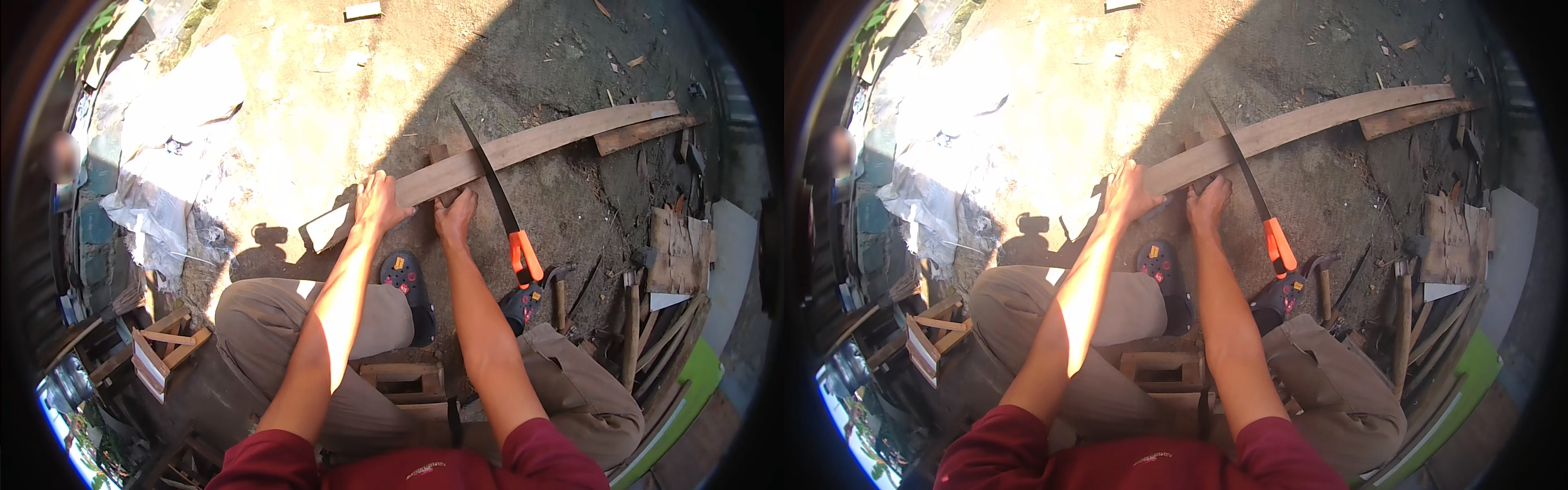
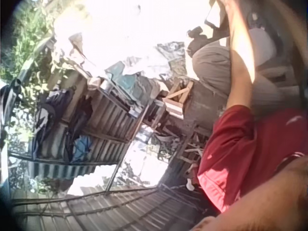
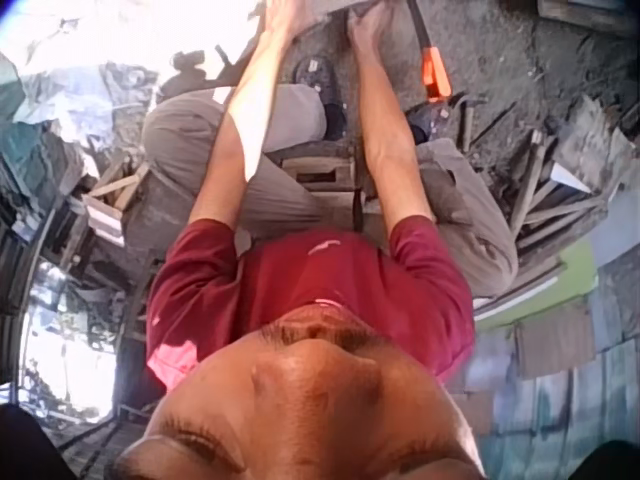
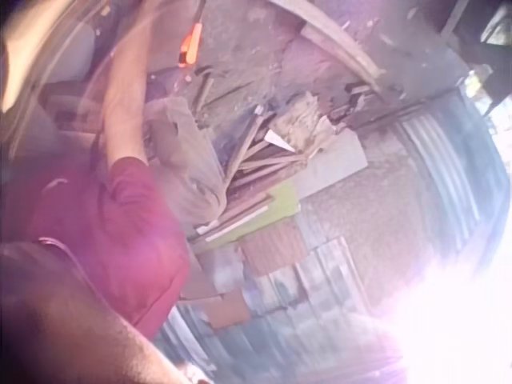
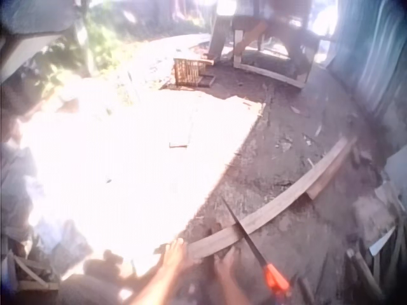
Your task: The person uses a hammer to split a long wooden plank into smaller pieces and then uses a hand saw to cut the plank further. The person works on the ground in an outdoor area with scattered debris.
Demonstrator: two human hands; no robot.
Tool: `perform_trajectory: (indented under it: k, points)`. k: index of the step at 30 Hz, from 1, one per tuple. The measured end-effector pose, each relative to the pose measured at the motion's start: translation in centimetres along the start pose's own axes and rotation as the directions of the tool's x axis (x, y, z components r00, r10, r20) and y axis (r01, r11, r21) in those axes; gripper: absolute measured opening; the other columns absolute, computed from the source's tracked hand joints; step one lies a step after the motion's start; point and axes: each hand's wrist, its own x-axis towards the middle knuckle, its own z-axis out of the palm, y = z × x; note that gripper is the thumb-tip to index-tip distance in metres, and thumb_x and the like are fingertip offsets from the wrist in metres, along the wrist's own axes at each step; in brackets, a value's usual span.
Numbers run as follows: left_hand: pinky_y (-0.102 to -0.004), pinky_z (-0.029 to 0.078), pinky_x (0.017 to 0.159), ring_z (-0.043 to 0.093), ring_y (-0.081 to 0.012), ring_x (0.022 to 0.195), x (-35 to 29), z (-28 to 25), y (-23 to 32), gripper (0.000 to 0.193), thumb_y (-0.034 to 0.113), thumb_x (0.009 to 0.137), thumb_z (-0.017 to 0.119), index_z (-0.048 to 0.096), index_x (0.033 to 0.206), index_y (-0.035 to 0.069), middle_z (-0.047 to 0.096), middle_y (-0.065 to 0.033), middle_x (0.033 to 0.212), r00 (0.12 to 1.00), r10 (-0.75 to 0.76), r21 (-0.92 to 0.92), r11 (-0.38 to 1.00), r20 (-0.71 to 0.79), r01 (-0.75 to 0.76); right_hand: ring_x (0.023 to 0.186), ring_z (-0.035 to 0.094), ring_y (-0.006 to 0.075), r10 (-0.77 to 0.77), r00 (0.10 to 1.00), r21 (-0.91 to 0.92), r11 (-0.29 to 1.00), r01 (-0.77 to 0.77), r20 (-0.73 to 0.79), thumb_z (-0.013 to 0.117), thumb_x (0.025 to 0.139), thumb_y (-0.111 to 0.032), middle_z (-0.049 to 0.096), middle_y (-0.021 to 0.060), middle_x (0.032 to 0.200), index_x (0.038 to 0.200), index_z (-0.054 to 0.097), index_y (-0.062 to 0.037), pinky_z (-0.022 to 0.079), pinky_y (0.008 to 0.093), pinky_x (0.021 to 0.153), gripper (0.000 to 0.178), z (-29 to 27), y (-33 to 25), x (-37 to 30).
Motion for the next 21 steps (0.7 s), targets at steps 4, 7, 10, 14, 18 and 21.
perform_trajectory:
  k: [4, 7, 10, 14, 18, 21]
  points:
    - [-0.0458, 0.041, 0.108, 0.052, -0.0312, 0.126, 0.2, -0.3, -0.6, 0.075, 0.039, 0.065, 0.091, 0.063, 0.124, 0.002, 0.057, -0.0149, 0.127, 0.998, -0.059, -0.112, 0.992, 0.037, 0.063, 0.117, 0.048, 0.0485, -0.080, 0.993, -0.005, 0.997, 0.081, 0.082, 0.085, 0.074, -0.007, 0.049, 0.0303, 0.121, 0.124, 0.045, 0.0059, 0.041, 0.0534, 0.101, 0.065, -2.7, -0.5, 1.3]
    - [-0.0455, 0.042, 0.105, 0.053, -0.0309, 0.120, -1.1, 1.9, -0.6, 0.078, 0.040, 0.064, 0.092, 0.061, 0.125, 0.004, 0.056, -0.0128, 0.121, 0.981, 0.021, -0.111, 0.993, -0.191, -0.043, 0.117, 0.049, 0.0482, -0.134, 0.982, -0.078, 0.986, 0.145, 0.131, 0.086, 0.074, -0.009, 0.049, 0.0297, 0.121, 0.124, 0.044, 0.0061, 0.041, 0.0536, 0.102, 0.067, -2.9, 1.8, 0.9]
    - [-0.0418, 0.047, 0.095, 0.055, -0.0284, 0.113, -1.7, 3.6, -1.4, 0.077, 0.051, 0.068, 0.086, 0.059, 0.123, 0.005, 0.055, -0.0095, 0.118, 0.939, 0.113, 0.105, 0.991, -0.324, -0.083, 0.125, 0.046, 0.0480, -0.001, 0.991, -0.102, 0.995, 0.015, 0.134, 0.086, 0.076, -0.013, 0.048, 0.0297, 0.130, 0.134, 0.041, 0.0075, 0.039, 0.0530, 0.108, 0.077, -4.0, -0.8, -0.9]
    - [-0.0388, 0.046, 0.090, 0.055, -0.0236, 0.110, -2.5, 5.1, -1.2, 0.080, 0.059, 0.069, 0.080, 0.056, 0.124, 0.005, 0.057, -0.0082, 0.118, 0.890, 0.229, 0.275, 0.953, -0.393, -0.124, 0.131, 0.043, 0.0484, 0.030, 0.985, -0.084, 0.996, -0.016, 0.171, 0.083, 0.079, -0.014, 0.045, 0.0302, 0.138, 0.142, 0.036, 0.0065, 0.038, 0.0512, 0.111, 0.081, -6.7, -2.1, -4.3]
    - [-0.0384, 0.046, 0.088, 0.055, -0.0221, 0.108, -2.0, 5.2, -1.4, 0.081, 0.060, 0.070, 0.079, 0.056, 0.124, 0.005, 0.057, -0.0068, 0.117, 0.858, 0.256, 0.314, 0.942, -0.445, -0.118, 0.125, 0.051, 0.0453, -0.135, 0.966, 0.006, 0.991, 0.137, 0.223, 0.079, 0.083, -0.010, 0.051, 0.0253, 0.132, 0.135, 0.048, 0.0028, 0.043, 0.0486, 0.107, 0.062, -12.1, -7.2, -5.6]
    - [-0.0378, 0.046, 0.085, 0.055, -0.0215, 0.105, -1.8, 5.3, -1.1, 0.079, 0.060, 0.069, 0.079, 0.057, 0.121, 0.006, 0.057, -0.0052, 0.115, 0.873, 0.243, 0.317, 0.942, -0.423, -0.109, 0.113, 0.060, 0.0404, -0.261, 0.912, 0.183, 0.960, 0.212, 0.316, 0.075, 0.086, -0.007, 0.059, 0.0194, 0.123, 0.124, 0.058, -0.0005, 0.046, 0.0471, 0.102, 0.042, -17.2, -7.1, -4.9]
